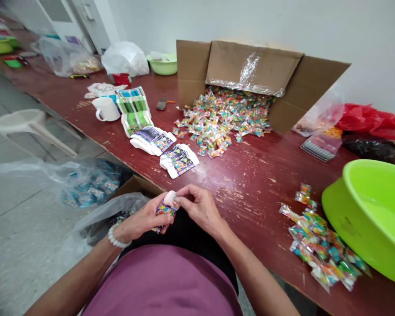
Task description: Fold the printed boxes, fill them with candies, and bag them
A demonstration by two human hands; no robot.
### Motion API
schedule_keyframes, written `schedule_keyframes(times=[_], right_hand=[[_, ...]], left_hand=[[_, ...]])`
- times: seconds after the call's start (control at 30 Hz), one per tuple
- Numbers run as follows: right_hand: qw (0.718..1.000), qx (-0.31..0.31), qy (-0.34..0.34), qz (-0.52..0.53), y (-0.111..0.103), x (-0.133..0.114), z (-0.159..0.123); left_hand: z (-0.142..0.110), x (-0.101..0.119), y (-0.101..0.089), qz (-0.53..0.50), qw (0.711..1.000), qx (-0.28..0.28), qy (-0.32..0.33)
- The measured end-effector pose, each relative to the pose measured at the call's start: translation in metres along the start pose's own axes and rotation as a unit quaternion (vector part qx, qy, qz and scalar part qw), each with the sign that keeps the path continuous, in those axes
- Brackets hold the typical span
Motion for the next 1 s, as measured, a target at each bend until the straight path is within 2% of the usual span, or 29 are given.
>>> schedule_keyframes(times=[0.07, 0.1, 0.2, 0.27, 0.33, 0.4, 0.47, 0.53, 0.63, 0.73, 0.83, 0.87, 1.0], right_hand=[[0.999, -0.032, -0.025, -0.013, 0.008, -0.005, -0.004], [0.999, -0.024, -0.028, -0.001, 0.008, -0.007, -0.004], [0.995, 0.063, 0.015, 0.074, -0.004, -0.005, 0.001], [0.988, 0.081, 0.058, 0.119, -0.007, 0.001, 0.003], [0.984, 0.032, 0.095, 0.147, 0.002, 0.004, 0.002], [0.978, -0.028, 0.119, 0.167, 0.015, 0.005, -0.003], [0.973, -0.060, 0.126, 0.182, 0.026, 0.004, -0.008], [0.976, -0.049, 0.102, 0.188, 0.029, 0.000, -0.010], [0.988, -0.005, 0.037, 0.151, 0.022, -0.009, -0.011], [0.997, -0.016, -0.049, 0.062, 0.017, -0.021, -0.014], [0.993, -0.023, -0.113, 0.004, 0.015, -0.025, -0.016], [0.995, -0.022, -0.101, 0.006, 0.016, -0.021, -0.015], [0.996, -0.025, 0.028, 0.078, 0.023, 0.005, -0.008]], left_hand=[[-0.001, 0.000, 0.000, -0.013, 1.000, 0.008, 0.011], [-0.001, 0.000, -0.001, -0.025, 1.000, 0.013, 0.013], [-0.002, -0.004, -0.004, -0.091, 0.996, 0.021, -0.006], [-0.001, -0.010, -0.004, -0.140, 0.989, 0.025, -0.040], [-0.001, -0.013, -0.002, -0.163, 0.985, 0.024, -0.052], [0.000, -0.011, 0.002, -0.158, 0.987, 0.014, -0.027], [0.000, -0.006, 0.005, -0.154, 0.988, 0.012, 0.007], [0.001, -0.004, 0.006, -0.169, 0.985, 0.027, 0.016], [0.002, -0.009, 0.008, -0.226, 0.973, 0.028, -0.035], [0.003, -0.013, 0.012, -0.290, 0.953, -0.008, -0.091], [0.005, -0.016, 0.012, -0.311, 0.944, -0.002, -0.107], [0.006, -0.018, 0.011, -0.305, 0.946, 0.010, -0.110], [0.007, -0.019, 0.007, -0.260, 0.958, 0.080, -0.088]])
Point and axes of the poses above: each hand's wrist, its own z-axis towards the middle knuckle, its own y-axis out of the palm, x = y × z, the point moved 7 cm from there along z, towards the middle knuckle, and after that the axes turned 11 degrees about x, right-handed, at the moved point
